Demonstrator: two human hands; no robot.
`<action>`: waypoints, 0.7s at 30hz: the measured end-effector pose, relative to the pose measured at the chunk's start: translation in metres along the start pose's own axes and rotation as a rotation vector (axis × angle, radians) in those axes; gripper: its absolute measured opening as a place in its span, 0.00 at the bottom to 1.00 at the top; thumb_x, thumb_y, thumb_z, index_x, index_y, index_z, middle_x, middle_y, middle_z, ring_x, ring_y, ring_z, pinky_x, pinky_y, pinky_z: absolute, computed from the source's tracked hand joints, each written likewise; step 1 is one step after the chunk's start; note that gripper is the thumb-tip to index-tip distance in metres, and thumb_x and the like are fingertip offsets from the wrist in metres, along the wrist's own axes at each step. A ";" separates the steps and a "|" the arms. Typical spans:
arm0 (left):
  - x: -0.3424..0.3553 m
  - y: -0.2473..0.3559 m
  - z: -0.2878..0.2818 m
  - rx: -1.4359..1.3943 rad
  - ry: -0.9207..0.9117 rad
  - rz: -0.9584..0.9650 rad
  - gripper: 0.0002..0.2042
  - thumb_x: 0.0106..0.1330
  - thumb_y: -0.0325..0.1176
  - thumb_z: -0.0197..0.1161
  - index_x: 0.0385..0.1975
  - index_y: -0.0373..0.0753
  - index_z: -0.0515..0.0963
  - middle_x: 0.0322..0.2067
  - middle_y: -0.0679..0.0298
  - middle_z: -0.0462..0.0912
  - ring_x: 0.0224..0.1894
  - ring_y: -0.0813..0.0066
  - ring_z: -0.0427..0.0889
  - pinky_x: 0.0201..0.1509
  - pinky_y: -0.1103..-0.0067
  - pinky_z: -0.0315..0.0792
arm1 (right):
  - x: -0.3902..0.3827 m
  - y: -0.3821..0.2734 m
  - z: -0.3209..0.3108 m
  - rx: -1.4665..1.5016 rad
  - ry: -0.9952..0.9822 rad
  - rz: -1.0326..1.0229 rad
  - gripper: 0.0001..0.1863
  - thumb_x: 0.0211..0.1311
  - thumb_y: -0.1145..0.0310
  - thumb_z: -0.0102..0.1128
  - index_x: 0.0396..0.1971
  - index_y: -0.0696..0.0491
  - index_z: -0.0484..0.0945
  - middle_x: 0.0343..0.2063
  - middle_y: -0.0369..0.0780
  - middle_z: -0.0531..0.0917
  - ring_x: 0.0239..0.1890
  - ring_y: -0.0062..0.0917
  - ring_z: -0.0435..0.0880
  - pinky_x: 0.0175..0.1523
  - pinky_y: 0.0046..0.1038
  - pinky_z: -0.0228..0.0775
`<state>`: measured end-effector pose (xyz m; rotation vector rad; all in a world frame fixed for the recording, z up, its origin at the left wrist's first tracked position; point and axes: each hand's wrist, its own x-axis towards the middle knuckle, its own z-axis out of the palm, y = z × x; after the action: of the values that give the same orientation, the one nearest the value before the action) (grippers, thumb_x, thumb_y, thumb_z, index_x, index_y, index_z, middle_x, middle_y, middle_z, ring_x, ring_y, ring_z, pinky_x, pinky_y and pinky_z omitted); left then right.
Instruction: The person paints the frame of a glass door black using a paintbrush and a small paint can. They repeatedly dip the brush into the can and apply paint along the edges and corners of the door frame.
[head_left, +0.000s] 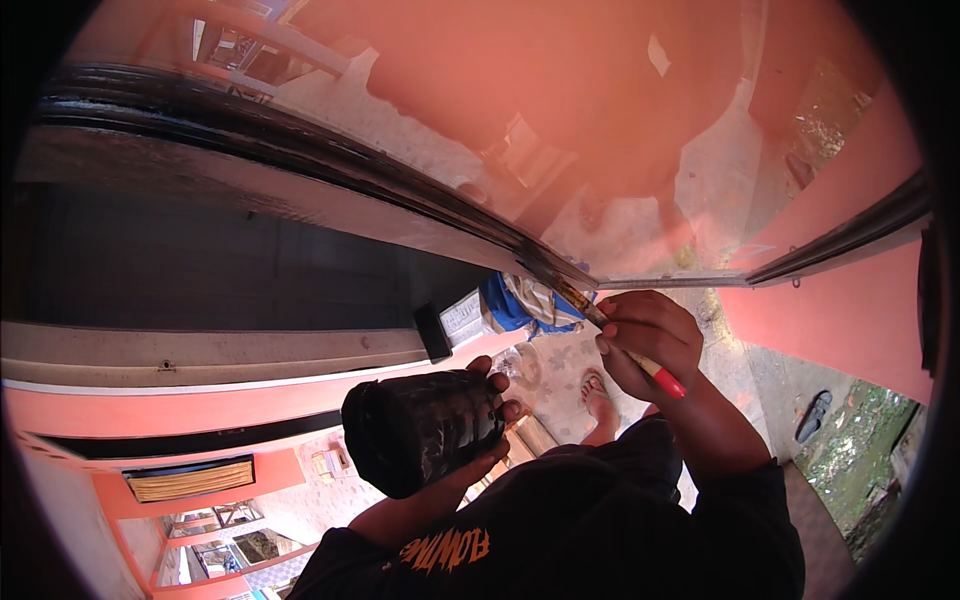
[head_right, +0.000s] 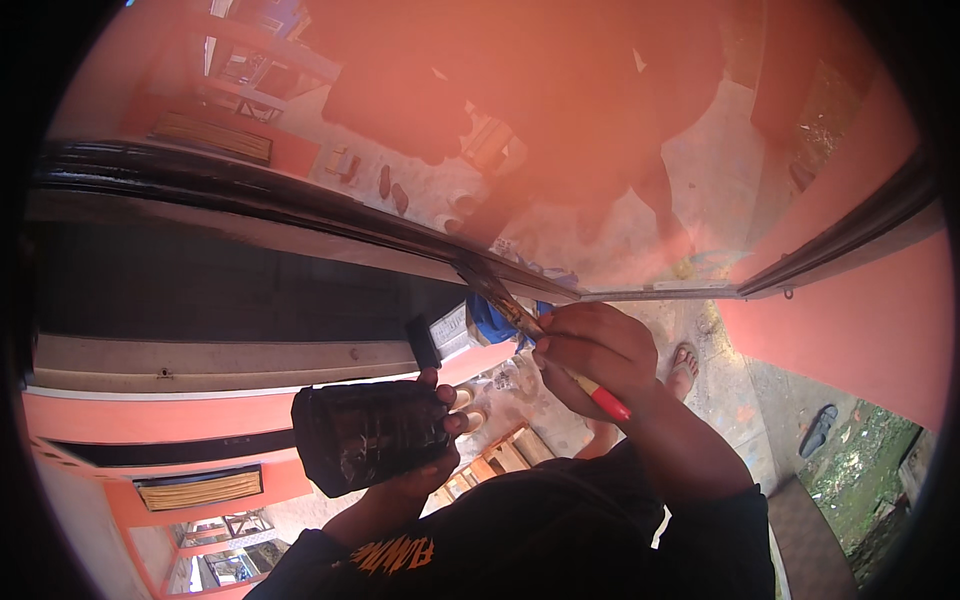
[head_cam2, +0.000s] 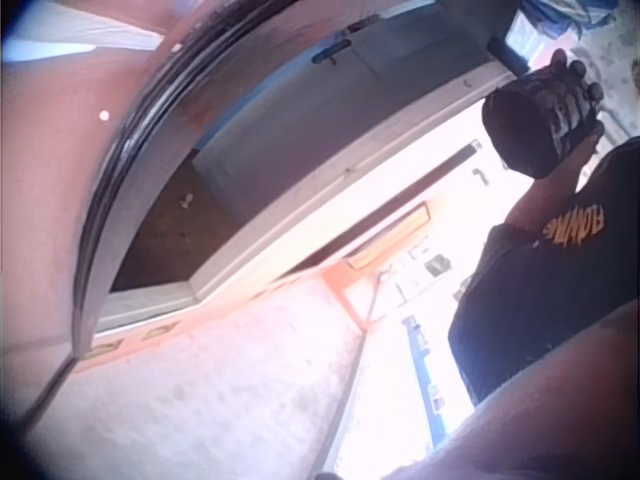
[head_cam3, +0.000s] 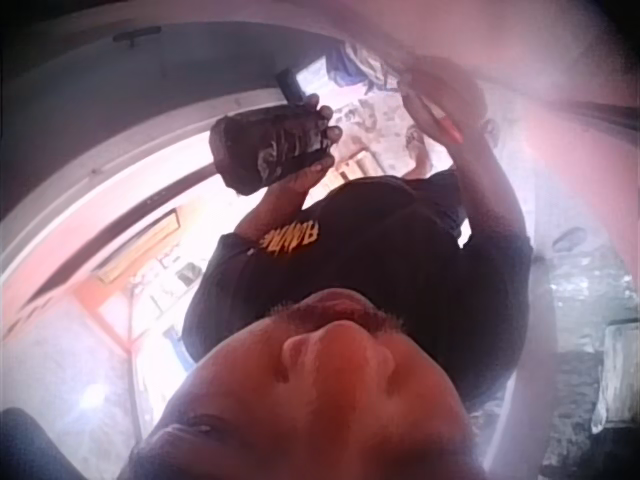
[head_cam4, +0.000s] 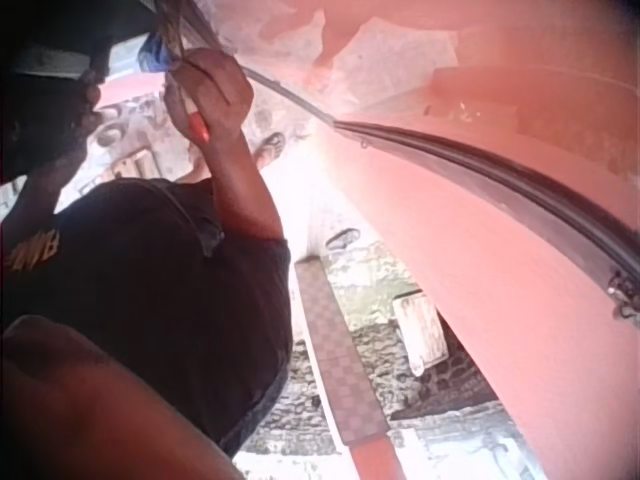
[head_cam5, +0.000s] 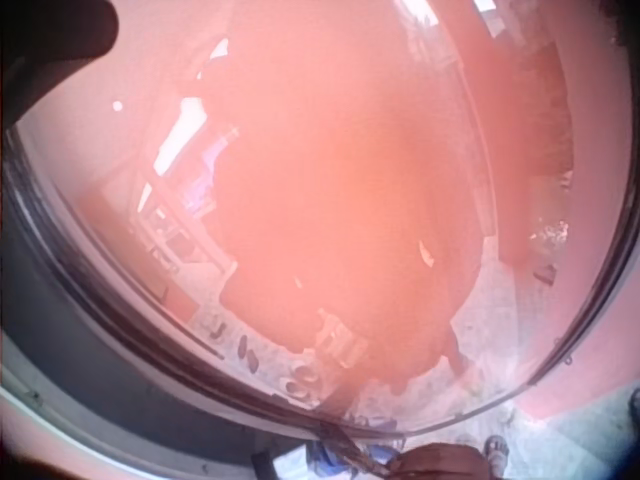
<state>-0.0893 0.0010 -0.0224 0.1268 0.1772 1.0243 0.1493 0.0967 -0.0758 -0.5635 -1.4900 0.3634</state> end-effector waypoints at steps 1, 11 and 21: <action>0.001 0.000 0.000 -0.005 -0.004 -0.002 0.36 0.65 0.51 0.60 0.69 0.43 0.56 0.63 0.57 0.61 0.61 0.59 0.62 0.44 0.68 0.79 | 0.001 -0.001 -0.002 -0.002 0.000 0.005 0.16 0.38 0.81 0.70 0.32 0.56 0.80 0.33 0.44 0.82 0.32 0.34 0.85 0.34 0.27 0.79; 0.003 0.001 -0.002 -0.026 0.010 0.010 0.37 0.64 0.51 0.60 0.69 0.42 0.54 0.63 0.56 0.60 0.62 0.57 0.62 0.44 0.66 0.79 | 0.016 -0.002 0.011 0.045 0.028 -0.089 0.13 0.44 0.83 0.67 0.31 0.57 0.76 0.33 0.45 0.80 0.34 0.38 0.85 0.37 0.32 0.80; 0.006 0.002 0.003 -0.007 0.038 0.010 0.34 0.66 0.49 0.59 0.68 0.43 0.57 0.61 0.57 0.64 0.61 0.56 0.64 0.39 0.68 0.78 | 0.009 -0.008 0.003 -0.043 -0.025 -0.026 0.14 0.37 0.81 0.70 0.29 0.55 0.79 0.33 0.44 0.82 0.30 0.33 0.84 0.32 0.27 0.78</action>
<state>-0.0873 0.0069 -0.0197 0.1023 0.2080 1.0374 0.1460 0.0954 -0.0636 -0.5748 -1.5307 0.3204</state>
